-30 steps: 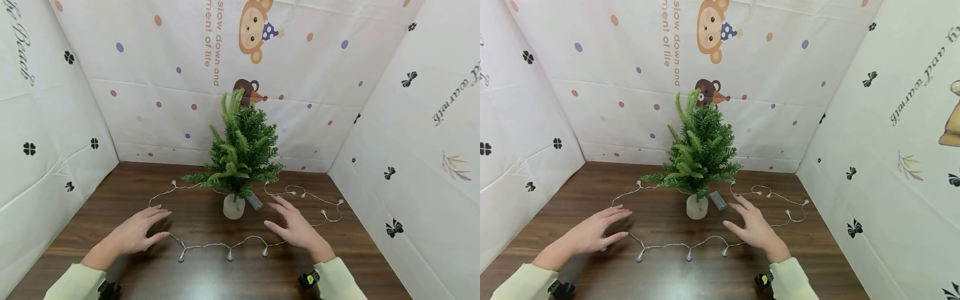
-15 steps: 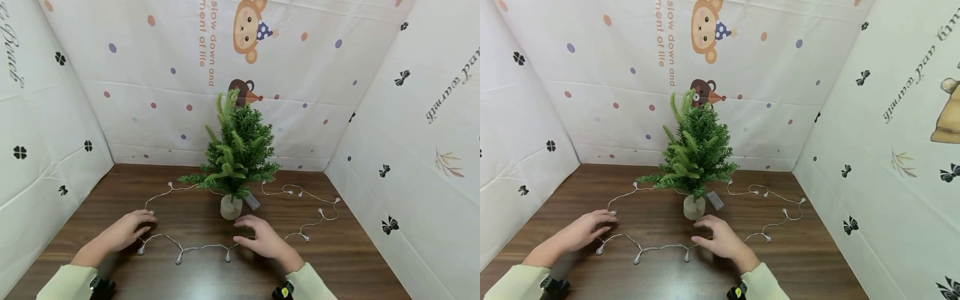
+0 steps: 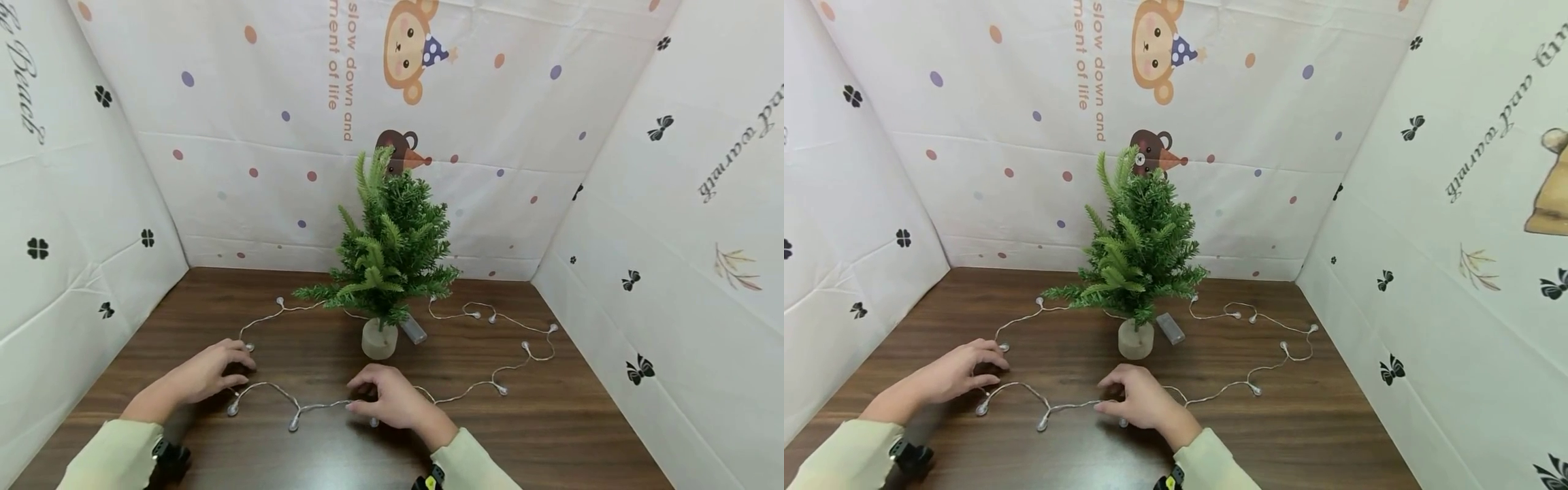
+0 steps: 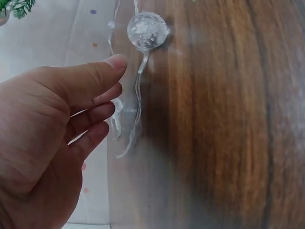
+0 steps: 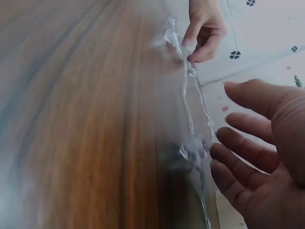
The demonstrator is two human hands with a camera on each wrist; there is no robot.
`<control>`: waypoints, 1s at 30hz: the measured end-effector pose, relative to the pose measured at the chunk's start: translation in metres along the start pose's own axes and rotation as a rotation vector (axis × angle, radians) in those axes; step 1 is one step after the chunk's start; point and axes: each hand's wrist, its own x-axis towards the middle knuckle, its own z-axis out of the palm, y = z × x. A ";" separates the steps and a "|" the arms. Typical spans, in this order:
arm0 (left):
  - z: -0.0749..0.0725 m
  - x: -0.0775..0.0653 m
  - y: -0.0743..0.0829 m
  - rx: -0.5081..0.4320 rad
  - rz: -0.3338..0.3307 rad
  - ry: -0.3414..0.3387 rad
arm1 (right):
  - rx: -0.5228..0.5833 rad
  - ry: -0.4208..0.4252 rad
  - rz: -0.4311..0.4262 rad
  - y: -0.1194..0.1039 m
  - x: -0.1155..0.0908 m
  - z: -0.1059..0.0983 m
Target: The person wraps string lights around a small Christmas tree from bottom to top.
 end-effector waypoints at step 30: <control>0.000 -0.018 -0.024 -0.142 0.053 0.033 | -0.259 -0.010 0.060 -0.004 0.017 0.018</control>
